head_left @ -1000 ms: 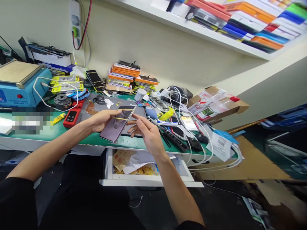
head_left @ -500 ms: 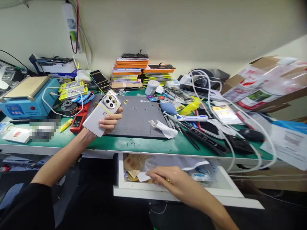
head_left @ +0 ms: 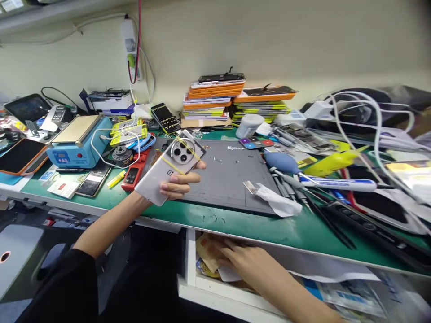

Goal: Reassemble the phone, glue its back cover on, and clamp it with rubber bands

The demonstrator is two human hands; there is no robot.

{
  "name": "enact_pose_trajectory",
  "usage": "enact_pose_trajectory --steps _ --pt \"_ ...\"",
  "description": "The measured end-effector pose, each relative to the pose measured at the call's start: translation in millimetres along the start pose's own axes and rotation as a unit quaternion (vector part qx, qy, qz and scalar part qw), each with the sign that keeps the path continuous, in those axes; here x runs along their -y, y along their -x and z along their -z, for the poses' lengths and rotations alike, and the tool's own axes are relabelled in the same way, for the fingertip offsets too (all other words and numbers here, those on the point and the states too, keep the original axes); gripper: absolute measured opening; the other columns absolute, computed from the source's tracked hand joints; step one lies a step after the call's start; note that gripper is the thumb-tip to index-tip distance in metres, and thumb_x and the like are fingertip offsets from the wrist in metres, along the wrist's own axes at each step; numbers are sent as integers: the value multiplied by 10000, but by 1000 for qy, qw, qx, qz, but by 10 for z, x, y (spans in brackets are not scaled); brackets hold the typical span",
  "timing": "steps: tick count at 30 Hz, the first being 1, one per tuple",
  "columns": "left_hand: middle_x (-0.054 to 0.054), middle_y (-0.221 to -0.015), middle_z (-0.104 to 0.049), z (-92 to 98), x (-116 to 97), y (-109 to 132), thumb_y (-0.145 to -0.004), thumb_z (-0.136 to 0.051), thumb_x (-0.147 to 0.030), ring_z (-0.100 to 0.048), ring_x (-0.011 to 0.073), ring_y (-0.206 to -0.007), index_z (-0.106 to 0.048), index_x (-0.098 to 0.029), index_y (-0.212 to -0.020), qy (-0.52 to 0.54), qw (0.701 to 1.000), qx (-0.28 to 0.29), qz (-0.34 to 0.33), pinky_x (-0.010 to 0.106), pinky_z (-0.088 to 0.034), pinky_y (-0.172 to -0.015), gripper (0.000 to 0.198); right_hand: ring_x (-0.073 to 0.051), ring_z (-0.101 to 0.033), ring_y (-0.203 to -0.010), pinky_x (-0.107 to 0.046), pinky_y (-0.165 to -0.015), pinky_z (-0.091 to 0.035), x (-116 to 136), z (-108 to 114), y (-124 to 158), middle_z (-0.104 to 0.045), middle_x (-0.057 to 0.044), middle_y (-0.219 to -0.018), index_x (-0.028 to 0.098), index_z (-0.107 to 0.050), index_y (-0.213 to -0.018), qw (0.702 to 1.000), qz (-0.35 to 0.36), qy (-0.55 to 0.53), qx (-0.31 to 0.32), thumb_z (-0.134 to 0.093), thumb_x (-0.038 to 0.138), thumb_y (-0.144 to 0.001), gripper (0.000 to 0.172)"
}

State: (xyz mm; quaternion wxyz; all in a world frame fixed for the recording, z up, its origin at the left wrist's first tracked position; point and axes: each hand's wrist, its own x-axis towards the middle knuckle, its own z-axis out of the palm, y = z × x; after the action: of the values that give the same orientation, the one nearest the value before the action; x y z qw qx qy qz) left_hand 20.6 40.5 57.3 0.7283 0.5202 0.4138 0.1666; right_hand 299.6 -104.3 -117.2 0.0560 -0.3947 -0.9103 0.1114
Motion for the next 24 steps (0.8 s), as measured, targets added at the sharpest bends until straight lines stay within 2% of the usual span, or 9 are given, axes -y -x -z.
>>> enact_pose_trajectory --steps 3,5,7,9,13,16,19,21,24 --pt "-59 -704 -119 -79 -24 62 -1064 -177 -513 -15 156 -509 -556 -278 -1285 -61 996 -36 -60 362 -99 -494 498 -304 -837 -959 -371 -731 -662 64 23 -106 -761 -106 -1412 265 -719 -1340 997 20 20 70 -624 26 -755 639" --pt "-48 -745 -112 -123 -42 93 -1073 -149 -478 -11 173 -564 -548 -257 -1340 -109 988 -52 -95 365 -145 -513 529 -315 -836 -945 -397 -778 -676 100 62 -134 -782 -103 -1340 254 -740 -1277 993 7 20 115 -641 9 -700 635" --pt "-39 -764 -122 -148 -46 104 -1074 -151 -451 -15 183 -595 -537 -242 -1359 -149 979 -71 -117 361 -179 -523 523 -322 -835 -956 -394 -768 -671 117 104 -136 -807 -82 -1239 266 -770 -1167 990 7 21 140 -637 -2 -717 541" --pt "-30 -771 -146 -155 -33 96 -1074 -157 -413 -24 187 -610 -540 -236 -1315 -156 973 -101 -133 351 -200 -527 486 -325 -835 -945 -385 -728 -656 108 142 -116 -819 -77 -1172 271 -782 -1084 992 -1 15 128 -641 58 -829 361" --pt "-23 -762 -205 -131 9 40 -1061 -253 -323 -78 178 -601 -542 -236 -1111 -70 976 -141 -150 327 -243 -537 306 -320 -824 -844 -386 -675 -630 28 199 -45 -843 -58 -1111 281 -781 -986 994 -49 -12 98 -702 273 -934 95" --pt "-6 -765 -392 -95 19 -25 -1087 -306 -341 -272 154 -576 -539 -228 -1014 28 975 -176 -133 305 -366 -572 270 -320 -810 -827 -383 -665 -605 -25 247 11 -848 -79 -1105 264 -785 -965 995 -51 15 82 -701 217 -919 107" --pt "53 -894 -649 -61 10 -93 -1134 -289 -463 -588 145 -708 -607 -201 -1062 106 965 -210 -120 274 -518 -689 418 -337 -808 -898 -391 -731 -587 -62 339 84 -844 -114 -1019 214 -789 -969 994 -59 56 77 -626 117 -936 193" --pt "82 -997 -763 -38 12 -121 -1134 -334 -477 -727 180 -894 -663 -182 -1156 129 961 -198 -145 294 -588 -795 443 -321 -802 -899 -378 -737 -565 -102 416 155 -832 -118 -970 195 -782 -961 990 -89 57 92 -575 80 -952 237" --pt "97 -1089 -836 1 47 -113 -1087 -502 -366 -772 239 -1118 -702 -155 -1234 145 967 -154 -142 368 -637 -948 326 -297 -799 -944 -360 -757 -555 -174 517 292 -831 -125 -1022 180 -774 -1105 983 -144 54 102 -524 95 -1002 283"
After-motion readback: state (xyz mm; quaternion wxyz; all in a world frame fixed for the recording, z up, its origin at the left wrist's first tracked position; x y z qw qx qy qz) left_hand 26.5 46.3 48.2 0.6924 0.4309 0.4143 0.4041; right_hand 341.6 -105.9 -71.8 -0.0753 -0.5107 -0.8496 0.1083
